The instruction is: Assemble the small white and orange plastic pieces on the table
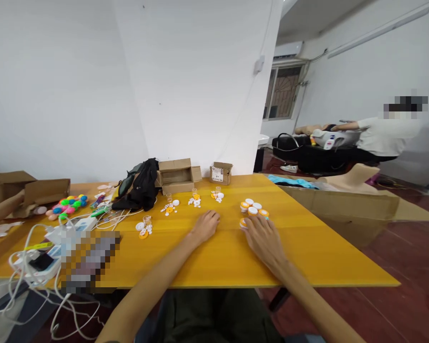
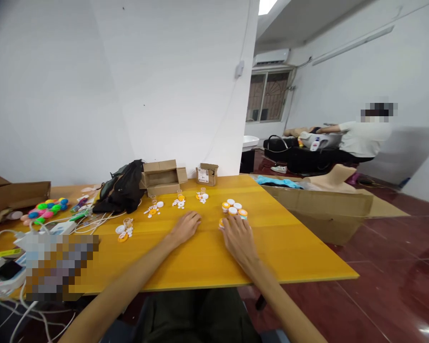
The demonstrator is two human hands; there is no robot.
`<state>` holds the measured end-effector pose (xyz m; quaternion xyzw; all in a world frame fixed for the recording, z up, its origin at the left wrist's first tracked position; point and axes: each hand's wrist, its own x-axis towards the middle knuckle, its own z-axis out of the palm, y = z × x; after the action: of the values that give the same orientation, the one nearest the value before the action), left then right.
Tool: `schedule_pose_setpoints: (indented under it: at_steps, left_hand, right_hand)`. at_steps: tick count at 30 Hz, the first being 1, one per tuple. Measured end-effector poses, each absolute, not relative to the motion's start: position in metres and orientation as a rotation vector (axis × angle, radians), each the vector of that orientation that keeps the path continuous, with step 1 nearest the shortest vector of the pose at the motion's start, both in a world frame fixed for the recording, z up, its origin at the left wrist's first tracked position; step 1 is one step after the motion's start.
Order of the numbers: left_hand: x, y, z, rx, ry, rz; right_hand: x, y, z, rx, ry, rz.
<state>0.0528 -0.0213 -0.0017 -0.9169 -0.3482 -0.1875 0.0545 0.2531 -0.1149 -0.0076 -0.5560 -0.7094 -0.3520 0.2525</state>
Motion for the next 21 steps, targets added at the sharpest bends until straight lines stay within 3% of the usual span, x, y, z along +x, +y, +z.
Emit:
schedule_pose_setpoints:
  at_steps: [6, 11, 16, 21]
  left_hand:
    - [0.042, -0.02, -0.002, -2.831, -1.373, -0.847]
    - [0.023, -0.023, -0.003, -2.343, -1.715, -0.846]
    - [0.005, -0.008, -0.002, -2.004, -2.159, -0.811]
    - [-0.005, 0.015, -0.007, -1.919, -2.289, -0.859]
  right_hand:
    - [0.224, -0.098, -0.011, -1.49, -1.997, -0.571]
    - [0.206, -0.08, -0.011, -1.55, -1.988, -0.278]
    - [0.205, -0.077, -0.014, -1.545, -2.007, -0.195]
    - [0.206, -0.08, -0.016, -1.565, -2.018, -0.219]
